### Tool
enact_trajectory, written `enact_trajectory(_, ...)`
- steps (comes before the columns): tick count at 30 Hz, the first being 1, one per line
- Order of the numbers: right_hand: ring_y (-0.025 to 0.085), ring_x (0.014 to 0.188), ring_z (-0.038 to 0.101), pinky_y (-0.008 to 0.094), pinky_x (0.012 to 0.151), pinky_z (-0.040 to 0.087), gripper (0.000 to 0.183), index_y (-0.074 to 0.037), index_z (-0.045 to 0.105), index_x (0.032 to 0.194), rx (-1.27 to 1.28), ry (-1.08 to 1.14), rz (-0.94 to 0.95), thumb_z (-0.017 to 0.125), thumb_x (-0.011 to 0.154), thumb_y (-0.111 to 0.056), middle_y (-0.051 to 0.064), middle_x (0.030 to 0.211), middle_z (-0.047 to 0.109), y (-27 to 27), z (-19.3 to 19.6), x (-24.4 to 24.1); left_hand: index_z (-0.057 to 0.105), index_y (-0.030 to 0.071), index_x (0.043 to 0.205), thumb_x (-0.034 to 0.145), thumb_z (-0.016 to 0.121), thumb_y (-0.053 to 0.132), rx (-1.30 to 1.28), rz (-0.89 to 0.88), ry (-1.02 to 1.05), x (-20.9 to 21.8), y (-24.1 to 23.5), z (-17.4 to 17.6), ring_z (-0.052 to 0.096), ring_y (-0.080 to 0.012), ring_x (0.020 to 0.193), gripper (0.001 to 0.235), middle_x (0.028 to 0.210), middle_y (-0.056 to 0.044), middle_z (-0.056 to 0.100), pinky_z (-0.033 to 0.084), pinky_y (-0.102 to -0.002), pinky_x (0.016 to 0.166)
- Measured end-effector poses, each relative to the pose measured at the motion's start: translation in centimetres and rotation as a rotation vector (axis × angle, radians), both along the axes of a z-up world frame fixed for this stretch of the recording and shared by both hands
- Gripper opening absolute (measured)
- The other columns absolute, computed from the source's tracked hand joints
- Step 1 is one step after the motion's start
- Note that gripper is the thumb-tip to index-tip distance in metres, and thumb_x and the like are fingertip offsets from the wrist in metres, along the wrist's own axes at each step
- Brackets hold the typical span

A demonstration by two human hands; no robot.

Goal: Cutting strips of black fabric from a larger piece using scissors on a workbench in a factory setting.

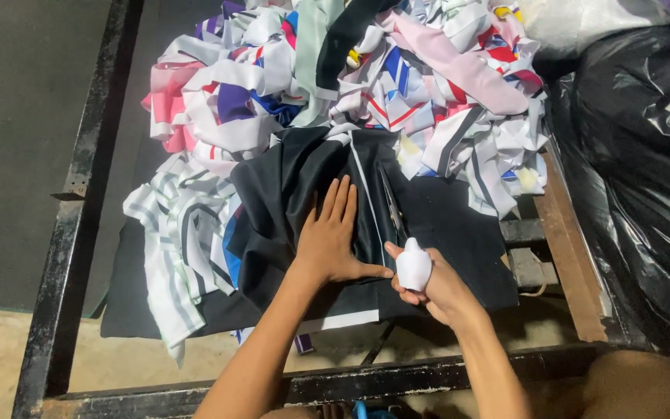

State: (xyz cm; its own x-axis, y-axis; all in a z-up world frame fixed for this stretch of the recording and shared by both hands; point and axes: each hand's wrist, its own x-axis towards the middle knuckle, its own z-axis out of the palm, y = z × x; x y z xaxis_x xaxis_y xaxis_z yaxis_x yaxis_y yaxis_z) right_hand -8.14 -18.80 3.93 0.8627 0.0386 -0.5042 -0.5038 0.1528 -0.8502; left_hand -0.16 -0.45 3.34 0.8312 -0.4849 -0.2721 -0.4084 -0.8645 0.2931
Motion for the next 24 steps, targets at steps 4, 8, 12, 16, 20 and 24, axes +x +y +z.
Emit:
enact_trajectory(4, 0.012, 0.034, 0.037, 0.031, 0.082, 0.048, 0.062, -0.007, 0.047, 0.051, 0.035, 0.091, 0.102, 0.055, 0.106, -0.035, 0.008, 0.039, 0.043, -0.2, 1.6, -1.4, -0.006, 0.005, 0.164, 0.061, 0.063, 0.099, -0.043, -0.034, -0.009, 0.5, 0.4, -1.6, -0.015, -0.0266, 0.159, 0.156, 0.173, -0.010, -0.017, 0.014, -0.054, 0.123)
enact_trajectory(8, 0.017, 0.031, 0.034, 0.032, 0.046, 0.030, 0.071, -0.002, 0.047, 0.043, -0.156, 0.141, 0.044, 0.063, 0.100, -0.043, 0.012, 0.035, 0.045, -1.1, 4.0, -6.2, -0.016, 0.027, 0.165, 0.054, 0.079, 0.085, -0.027, -0.055, 0.210, 0.4, 1.9, 2.2, -0.023, -0.0231, 0.160, 0.157, 0.173, -0.001, -0.028, 0.014, -0.063, 0.123)
enact_trajectory(12, 0.014, 0.059, 0.054, 0.032, 0.060, 0.039, 0.049, -0.008, 0.062, 0.066, -0.777, 0.168, 0.062, 0.076, 0.089, -0.048, 0.003, 0.061, 0.061, -1.9, 5.4, -7.1, 0.030, 0.017, 0.147, 0.069, 0.057, 0.087, -0.158, 0.026, -0.040, 1.0, 2.0, 0.0, 0.014, -0.0285, 0.146, 0.108, 0.159, -0.009, 0.014, 0.024, -0.059, 0.111)
enact_trajectory(16, 0.018, 0.060, 0.042, 0.035, 0.059, 0.033, 0.064, -0.008, 0.042, 0.059, -1.006, 0.257, 0.023, 0.075, 0.091, -0.052, 0.006, 0.058, 0.047, -1.0, 6.1, -4.8, 0.050, 0.016, 0.152, 0.097, 0.062, 0.057, -0.436, -0.042, -0.632, 1.6, 1.1, -3.5, 0.048, -0.0333, 0.142, 0.070, 0.151, -0.012, 0.053, 0.039, -0.052, 0.108)
enact_trajectory(20, 0.024, 0.054, 0.071, 0.029, 0.052, 0.053, 0.043, 0.005, 0.075, 0.094, -0.695, 0.499, 0.004, 0.070, 0.095, -0.037, 0.021, 0.074, 0.080, -1.6, 7.1, -6.8, 0.018, 0.032, 0.166, 0.092, 0.042, 0.079, -0.178, 0.024, -0.270, 0.8, 1.0, -3.4, 0.014, -0.0299, 0.159, 0.090, 0.174, -0.006, 0.009, 0.028, -0.062, 0.115)
enact_trajectory(24, 0.036, 0.050, 0.057, 0.041, 0.049, 0.043, 0.049, -0.012, 0.048, 0.117, 0.602, 0.083, 0.041, 0.048, 0.091, -0.053, 0.029, 0.071, 0.064, -11.5, -13.1, -14.7, 0.006, 0.034, 0.166, 0.077, 0.043, 0.091, -0.048, 0.119, -0.003, 1.0, 1.2, -0.7, 0.008, -0.0324, 0.159, 0.113, 0.175, 0.000, -0.005, 0.022, -0.057, 0.120)
